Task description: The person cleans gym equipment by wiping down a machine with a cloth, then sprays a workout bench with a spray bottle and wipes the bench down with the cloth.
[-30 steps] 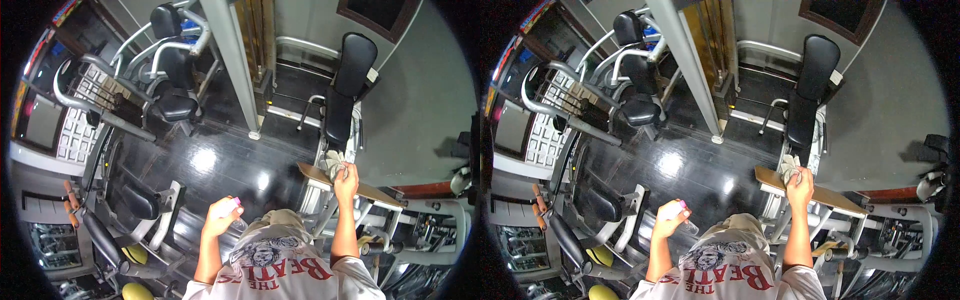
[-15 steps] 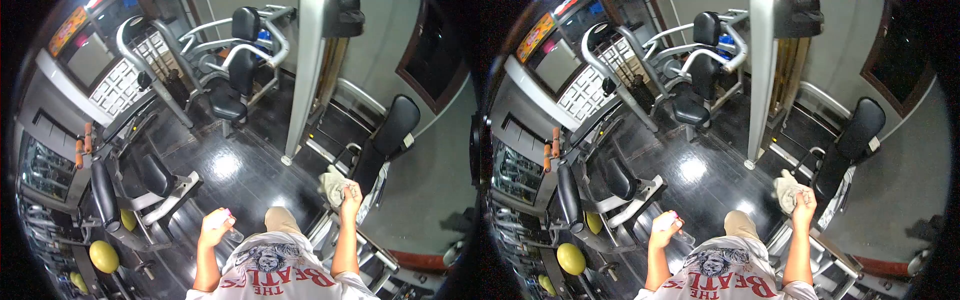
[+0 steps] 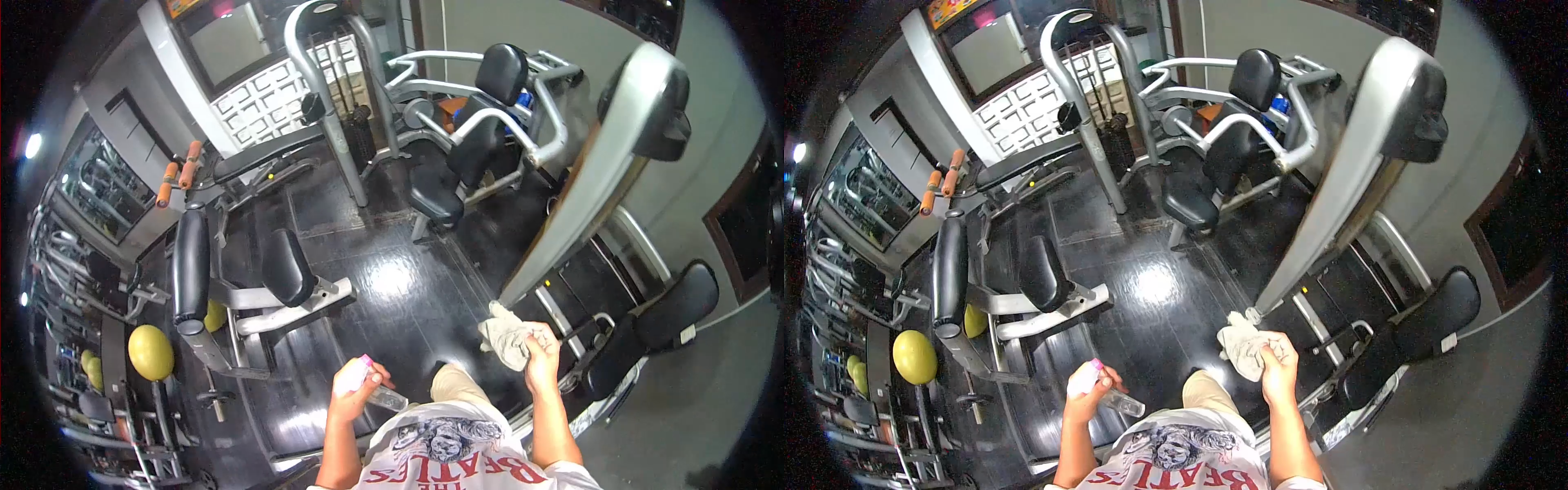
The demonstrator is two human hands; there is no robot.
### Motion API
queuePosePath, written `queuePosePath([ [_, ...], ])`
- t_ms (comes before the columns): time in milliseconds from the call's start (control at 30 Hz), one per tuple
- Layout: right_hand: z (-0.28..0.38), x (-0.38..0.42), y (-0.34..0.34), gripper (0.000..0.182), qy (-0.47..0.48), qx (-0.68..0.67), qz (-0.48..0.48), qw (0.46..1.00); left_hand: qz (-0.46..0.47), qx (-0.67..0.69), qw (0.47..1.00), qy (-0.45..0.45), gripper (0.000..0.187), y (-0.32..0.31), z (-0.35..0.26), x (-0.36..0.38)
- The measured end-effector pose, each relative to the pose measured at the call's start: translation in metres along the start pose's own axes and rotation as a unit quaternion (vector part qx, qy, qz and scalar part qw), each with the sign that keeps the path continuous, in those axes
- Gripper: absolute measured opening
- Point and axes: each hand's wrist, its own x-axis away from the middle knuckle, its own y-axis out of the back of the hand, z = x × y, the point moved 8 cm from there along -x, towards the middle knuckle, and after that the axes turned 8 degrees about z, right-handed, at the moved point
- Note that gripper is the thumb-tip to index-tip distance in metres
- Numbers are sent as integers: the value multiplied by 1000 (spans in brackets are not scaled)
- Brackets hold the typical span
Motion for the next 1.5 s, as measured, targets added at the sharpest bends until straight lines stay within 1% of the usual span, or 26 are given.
queuePosePath([
  [33,-1,-7,-5,21,-5,1,7,1000,-14,-11,1000,11,11,4,2,-3],
  [167,-4,-41,-20,22,-19,8,20,1000,-33,13,999,23,13,22,16,-25],
  [267,-10,-73,-25,23,-21,2,16,1000,-35,22,998,49,13,30,22,-56],
  [300,-11,-84,-27,23,-25,-7,13,1000,-54,25,996,71,14,33,21,-68],
  [400,-8,-121,-33,24,-36,-26,10,999,-26,37,998,45,14,33,8,-113],
  [467,-9,-149,-39,25,-47,-49,9,998,-24,20,998,46,15,37,-7,-142],
  [500,-8,-163,-46,26,-63,-58,3,996,-25,10,999,45,15,40,-14,-155],
  [600,1,-210,-90,28,-103,-188,38,976,-50,8,999,16,15,61,-26,-183],
  [633,-7,-227,-105,37,-134,-214,62,966,-68,2,998,14,15,72,-27,-187],
  [667,-34,-242,-104,44,-209,-256,54,942,-86,-1,996,15,15,83,-26,-188],
  [733,-39,-271,-144,45,-242,-277,124,922,-122,-7,992,20,15,105,-25,-189],
  [800,-39,-292,-193,45,-261,-278,138,914,-158,-19,987,30,14,128,-25,-183],
  [833,-56,-304,-204,47,-274,-267,171,908,-186,8,982,3,13,139,-26,-182],
  [867,-66,-316,-225,52,-285,-258,169,907,-218,13,976,8,13,153,-21,-180],
  [933,-66,-325,-279,54,-334,-260,249,871,-273,22,961,22,13,182,-11,-179],
  [967,-76,-334,-298,56,-347,-265,260,861,-276,25,961,10,13,195,-10,-186],
  [1000,-126,-360,-313,58,-369,-294,261,842,-278,27,960,-5,14,223,-10,-205],
  [1067,-139,-371,-350,57,-378,-288,260,840,-276,31,960,-21,14,253,-13,-223],
  [1167,-144,-386,-403,69,-385,-207,306,846,-265,36,963,-33,14,299,-38,-269],
  [1200,-156,-396,-412,68,-387,-197,294,851,-260,35,964,-40,14,315,-48,-285],
  [1267,-168,-417,-442,64,-387,-241,306,836,-244,33,969,-33,13,349,-62,-318],
  [1367,-153,-445,-498,59,-404,-254,269,836,-215,-8,976,-32,14,394,-86,-366],
  [1500,-168,-500,-542,53,-382,-265,269,843,-207,-15,978,-16,16,444,-102,-423],
])
